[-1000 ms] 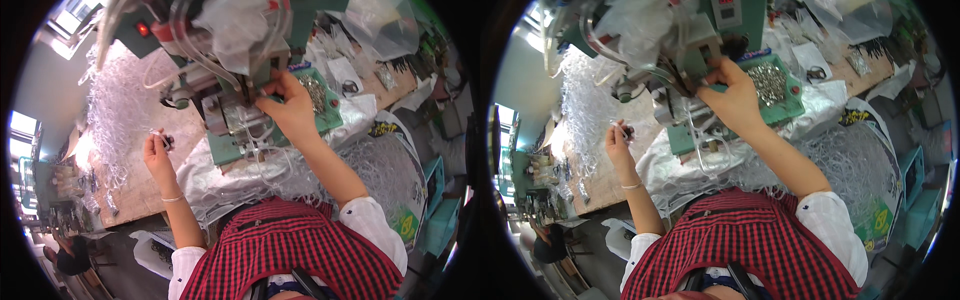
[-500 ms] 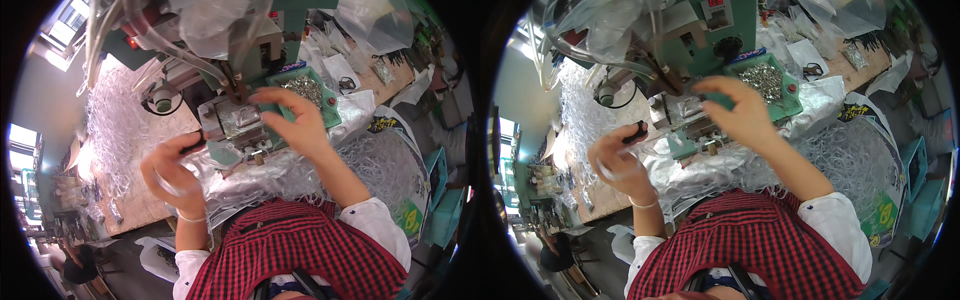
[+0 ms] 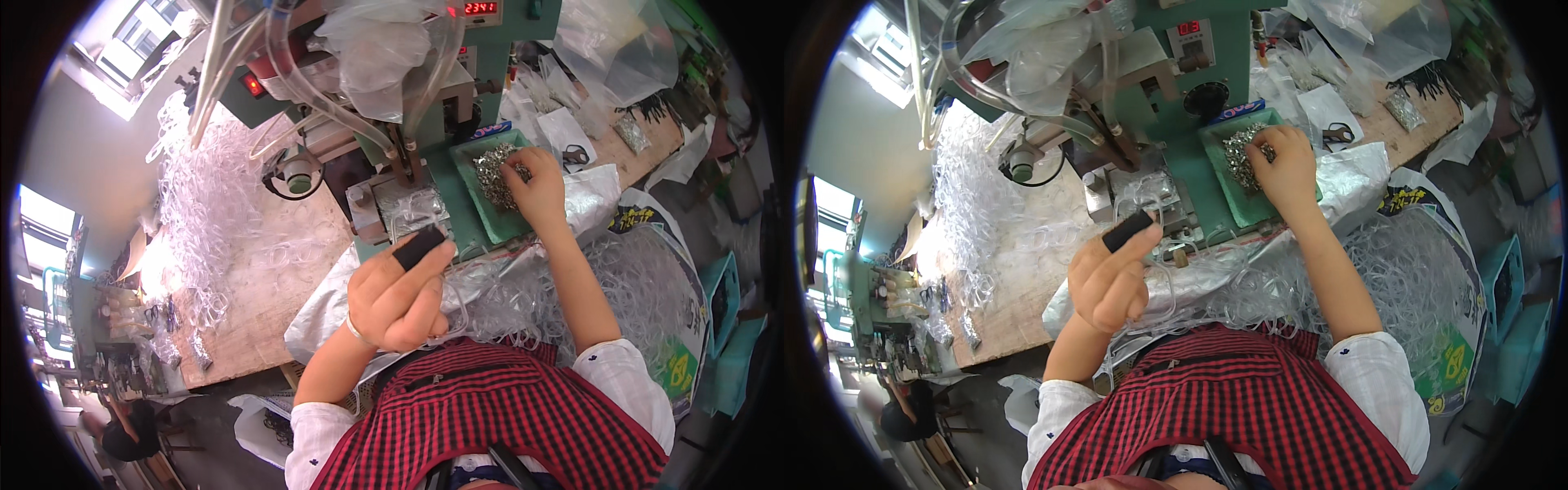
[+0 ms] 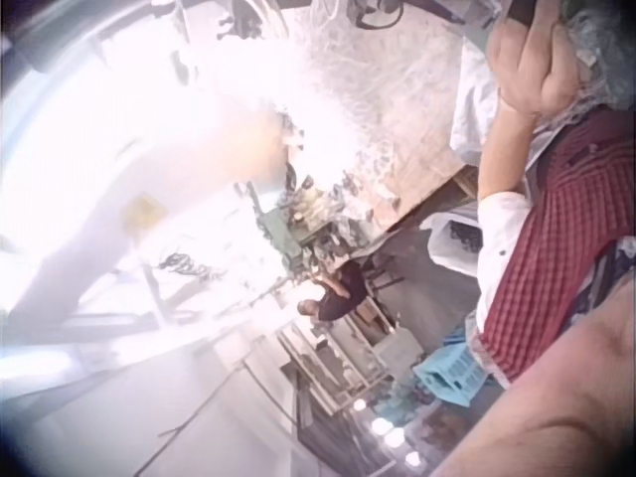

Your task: The person repeatedly picks up small metal fasteners and threads clear plastic cords through a machine to attach them. The person handles the cords and fasteners by hand, feeding them into the machine and removing the finished pieces.

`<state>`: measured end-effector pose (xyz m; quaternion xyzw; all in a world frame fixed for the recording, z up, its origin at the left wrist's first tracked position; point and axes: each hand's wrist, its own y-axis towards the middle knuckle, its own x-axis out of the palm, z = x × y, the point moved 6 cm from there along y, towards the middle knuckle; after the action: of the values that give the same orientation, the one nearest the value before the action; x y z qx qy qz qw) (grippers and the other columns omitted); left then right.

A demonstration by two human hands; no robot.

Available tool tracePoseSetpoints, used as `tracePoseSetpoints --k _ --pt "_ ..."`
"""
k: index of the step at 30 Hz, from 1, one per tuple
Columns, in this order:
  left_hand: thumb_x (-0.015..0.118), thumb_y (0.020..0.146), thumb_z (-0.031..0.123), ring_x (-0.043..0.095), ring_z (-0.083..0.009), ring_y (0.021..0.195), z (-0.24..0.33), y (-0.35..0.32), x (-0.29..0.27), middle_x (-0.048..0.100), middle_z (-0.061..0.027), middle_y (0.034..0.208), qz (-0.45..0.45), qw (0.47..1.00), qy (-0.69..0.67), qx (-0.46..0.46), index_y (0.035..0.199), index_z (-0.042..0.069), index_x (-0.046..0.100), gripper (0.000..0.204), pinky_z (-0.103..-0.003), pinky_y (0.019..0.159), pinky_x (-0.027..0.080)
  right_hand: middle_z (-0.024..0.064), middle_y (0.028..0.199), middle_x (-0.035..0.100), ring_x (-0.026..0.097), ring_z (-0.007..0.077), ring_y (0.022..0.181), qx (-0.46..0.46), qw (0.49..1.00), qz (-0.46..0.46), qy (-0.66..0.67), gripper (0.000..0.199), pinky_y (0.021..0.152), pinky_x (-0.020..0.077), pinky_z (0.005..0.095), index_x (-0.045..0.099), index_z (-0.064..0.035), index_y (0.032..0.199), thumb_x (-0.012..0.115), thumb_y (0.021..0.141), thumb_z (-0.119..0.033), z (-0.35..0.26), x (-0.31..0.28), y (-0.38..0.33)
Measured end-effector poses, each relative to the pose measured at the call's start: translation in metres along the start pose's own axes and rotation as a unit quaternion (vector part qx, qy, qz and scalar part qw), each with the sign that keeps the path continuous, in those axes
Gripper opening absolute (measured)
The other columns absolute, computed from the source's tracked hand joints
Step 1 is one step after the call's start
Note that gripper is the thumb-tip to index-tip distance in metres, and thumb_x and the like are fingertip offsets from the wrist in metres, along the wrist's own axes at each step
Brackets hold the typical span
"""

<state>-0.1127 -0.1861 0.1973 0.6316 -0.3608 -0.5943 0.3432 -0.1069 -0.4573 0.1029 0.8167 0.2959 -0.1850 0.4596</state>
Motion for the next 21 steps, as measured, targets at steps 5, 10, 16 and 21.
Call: tracePoseSetpoints --k 5,10,16,21 --pt "0.045 0.107 0.031 0.072 -0.0336 0.086 -0.005 -0.015 0.029 0.073 -0.0207 0.108 -0.040 0.998 0.006 -0.056 0.090 -0.003 0.058 0.041 -0.043 0.077 0.062 0.0116 0.094 0.066 0.062 0.0340 0.096 0.059 0.998 0.005 0.014 0.008 0.084 0.0487 0.0428 0.068 -0.0053 0.087 0.072 0.084 -0.011 0.014 0.000 -0.005" --pt "0.045 0.107 0.032 0.071 -0.0364 0.094 0.000 -0.016 0.034 0.072 -0.0228 0.107 -0.009 0.999 0.008 -0.043 0.091 -0.002 0.056 0.040 -0.046 0.082 0.062 0.0108 0.105 0.066 0.063 0.0334 0.100 -0.098 0.994 -0.046 -0.009 0.012 0.082 0.0497 0.0432 0.070 -0.0081 0.090 0.074 0.081 -0.012 -0.011 0.023 -0.010" --pt "0.062 0.095 0.023 0.070 -0.0384 0.104 0.003 -0.032 0.040 0.069 -0.0195 0.120 -0.029 0.997 -0.034 -0.067 0.090 0.000 0.062 0.024 -0.052 0.096 0.057 0.0100 0.104 0.063 0.061 0.0290 0.101 -0.237 0.957 -0.085 -0.143 0.009 0.075 0.0480 0.0443 0.061 -0.0086 0.082 0.067 0.078 -0.013 -0.005 0.059 0.011" --pt "0.069 0.086 0.009 0.067 -0.0266 0.102 0.013 -0.085 -0.019 0.066 -0.0129 0.130 -0.007 0.990 0.088 -0.110 0.109 0.013 0.071 0.024 -0.049 0.107 0.049 0.0108 0.093 0.072 0.069 0.0260 0.086 -0.019 0.999 -0.005 0.050 0.011 0.078 0.0524 0.0342 0.072 -0.0038 0.099 0.071 0.090 -0.009 0.012 0.014 -0.009"
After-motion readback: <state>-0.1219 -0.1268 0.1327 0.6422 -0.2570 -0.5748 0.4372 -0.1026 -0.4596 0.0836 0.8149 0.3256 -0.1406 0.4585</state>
